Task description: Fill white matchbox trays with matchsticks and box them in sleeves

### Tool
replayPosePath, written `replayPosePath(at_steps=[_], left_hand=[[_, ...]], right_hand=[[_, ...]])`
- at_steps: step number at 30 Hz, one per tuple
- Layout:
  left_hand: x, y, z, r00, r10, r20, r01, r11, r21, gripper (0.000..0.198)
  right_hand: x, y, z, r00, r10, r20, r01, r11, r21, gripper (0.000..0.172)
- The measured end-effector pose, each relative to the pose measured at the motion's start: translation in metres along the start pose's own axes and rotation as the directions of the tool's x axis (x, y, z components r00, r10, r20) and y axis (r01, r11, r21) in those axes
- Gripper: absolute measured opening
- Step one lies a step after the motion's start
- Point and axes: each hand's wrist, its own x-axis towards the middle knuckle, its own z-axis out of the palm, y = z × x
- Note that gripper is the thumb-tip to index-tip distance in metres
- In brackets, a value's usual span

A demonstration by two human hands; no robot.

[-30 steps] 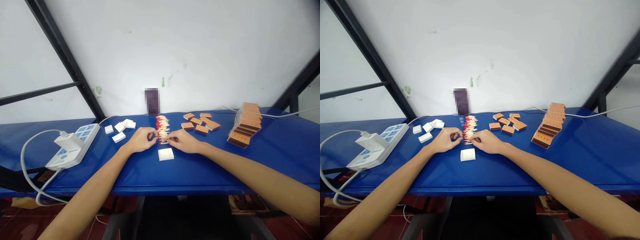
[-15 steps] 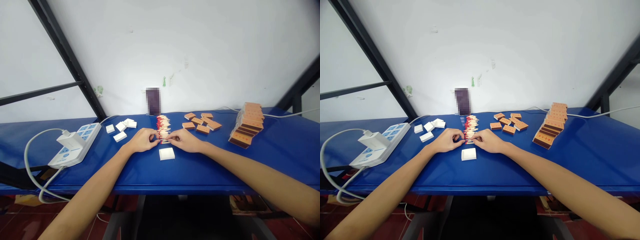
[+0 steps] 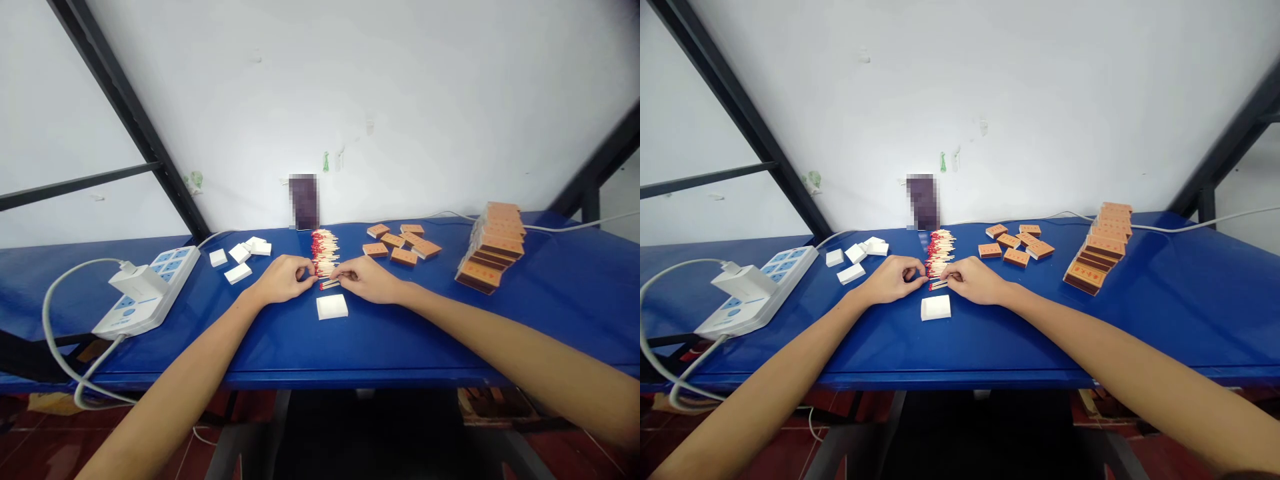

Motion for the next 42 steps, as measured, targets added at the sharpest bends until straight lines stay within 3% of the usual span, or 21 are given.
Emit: replayPosePath(at_steps=[13,19,29,35,42], left_hand=[[-0.0012,-0.0007,-0.0022,1.0,0.002,0.008,-0.002,1.0,0.013,0.007],[-0.0008,0.0003,-0.0022,1.0,0.007,0.015,-0.007,1.0,0.017,0.008],[-0.001,-0.0001,-0.001,1.0,0.008,0.02,-0.008,1.0,0.006,0.012],[-0.0003,0.0002,-0.001,0.999,0.01,0.032,-0.01,1.0,-0.001,0.01],[0.0,0.0003,0.0001,0.999,0.011,0.05,-0.01,1.0,-0.027,0.012]], right_hand=[[-0.0008,-0.0049,-0.001,0.999,0.037,-0.034,-0.039,0.997,-0.072,0.02],[-0.0008,-0.0063,-0.0031,1.0,0.018,0.015,-0.017,0.999,-0.051,0.018],[0.0006,-0.0075,-0.0029,0.998,0.058,-0.015,-0.059,0.998,-0.015,0.018],[0.0029,-0.0026,-0.0027,0.967,0.178,-0.185,-0.217,0.951,-0.221,0.016],[0.0031,-0.0007,-0.0021,0.957,0.238,-0.163,-0.274,0.928,-0.251,0.009]])
